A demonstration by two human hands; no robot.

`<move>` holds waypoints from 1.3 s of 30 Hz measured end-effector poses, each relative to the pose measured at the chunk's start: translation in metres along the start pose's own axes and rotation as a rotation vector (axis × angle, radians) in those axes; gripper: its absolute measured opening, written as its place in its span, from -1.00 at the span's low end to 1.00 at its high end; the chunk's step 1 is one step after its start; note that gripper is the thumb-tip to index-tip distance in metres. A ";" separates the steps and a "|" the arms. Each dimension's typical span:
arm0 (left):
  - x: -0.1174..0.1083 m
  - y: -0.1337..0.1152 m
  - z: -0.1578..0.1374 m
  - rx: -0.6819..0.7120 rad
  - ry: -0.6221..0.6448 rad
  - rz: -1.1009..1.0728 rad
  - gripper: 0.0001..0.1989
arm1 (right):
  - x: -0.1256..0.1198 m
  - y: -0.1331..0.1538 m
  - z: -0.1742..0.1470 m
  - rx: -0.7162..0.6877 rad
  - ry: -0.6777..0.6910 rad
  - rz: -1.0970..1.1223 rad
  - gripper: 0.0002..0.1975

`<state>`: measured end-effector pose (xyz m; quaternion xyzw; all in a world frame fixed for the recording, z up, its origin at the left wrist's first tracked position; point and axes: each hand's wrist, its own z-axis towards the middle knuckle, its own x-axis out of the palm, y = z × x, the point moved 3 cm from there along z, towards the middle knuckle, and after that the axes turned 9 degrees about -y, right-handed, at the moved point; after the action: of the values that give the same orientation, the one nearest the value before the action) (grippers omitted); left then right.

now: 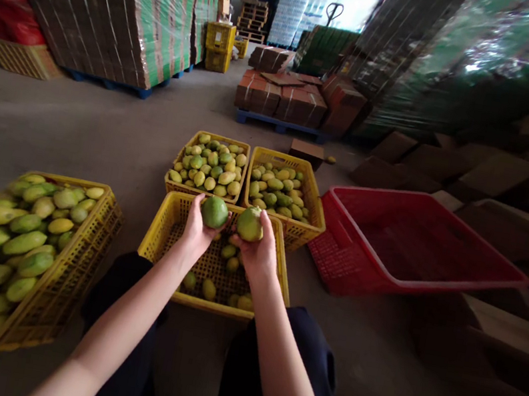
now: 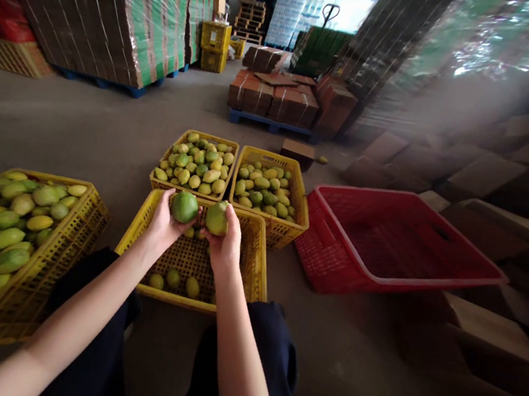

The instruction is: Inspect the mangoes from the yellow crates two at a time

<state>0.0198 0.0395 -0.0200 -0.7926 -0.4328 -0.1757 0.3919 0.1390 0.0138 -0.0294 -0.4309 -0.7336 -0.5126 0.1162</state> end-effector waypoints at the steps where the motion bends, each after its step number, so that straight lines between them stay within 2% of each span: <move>1: 0.000 0.000 0.000 -0.012 -0.002 -0.040 -0.83 | 0.001 0.001 -0.001 0.011 0.032 -0.006 -0.85; 5: -0.001 -0.004 -0.002 -0.032 0.022 -0.108 -0.88 | 0.003 0.002 -0.006 0.098 0.090 0.020 -0.86; 8: -0.001 -0.001 0.001 -0.135 0.073 -0.104 -0.78 | 0.003 0.001 -0.005 0.154 0.002 0.068 -0.83; 10: -0.004 0.002 0.005 -0.147 0.071 -0.083 -0.74 | 0.003 -0.001 -0.004 0.167 -0.037 0.070 -0.79; 14: -0.010 0.001 0.012 -0.011 -0.063 -0.072 -0.76 | 0.003 -0.002 -0.001 0.123 -0.089 0.050 -0.74; 16: -0.010 -0.001 0.013 0.003 -0.091 -0.098 -0.77 | 0.004 -0.001 -0.002 0.096 -0.088 0.025 -0.73; 20: -0.007 -0.005 0.008 -0.032 -0.014 -0.165 -0.78 | 0.005 0.002 -0.005 0.052 -0.051 0.025 -0.81; 23: -0.005 -0.005 0.003 -0.073 0.054 -0.171 -0.70 | 0.004 0.004 -0.004 0.017 -0.107 0.071 -0.91; 25: -0.004 -0.004 0.001 -0.048 0.048 -0.157 -0.71 | 0.002 0.002 -0.002 0.039 -0.137 0.081 -0.94; 27: -0.004 -0.006 -0.001 0.039 0.016 -0.148 -0.76 | 0.002 -0.001 0.000 0.089 -0.126 0.065 -0.88; 30: -0.004 -0.010 -0.003 0.150 -0.002 -0.130 -0.79 | 0.001 -0.005 0.002 0.143 -0.072 0.026 -0.66; 34: -0.004 -0.008 0.001 0.087 0.065 -0.026 -0.67 | -0.001 -0.007 0.004 0.134 -0.078 0.034 -0.55; 36: -0.004 -0.006 0.004 0.047 0.079 0.017 -0.62 | 0.000 -0.006 0.005 0.138 -0.062 0.057 -0.56; 39: -0.003 -0.002 0.006 0.007 0.070 0.022 -0.66 | 0.000 -0.006 0.006 0.145 -0.031 0.078 -0.66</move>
<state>0.0162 0.0431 -0.0247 -0.7892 -0.4107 -0.1977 0.4115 0.1357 0.0182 -0.0363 -0.4574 -0.7532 -0.4464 0.1554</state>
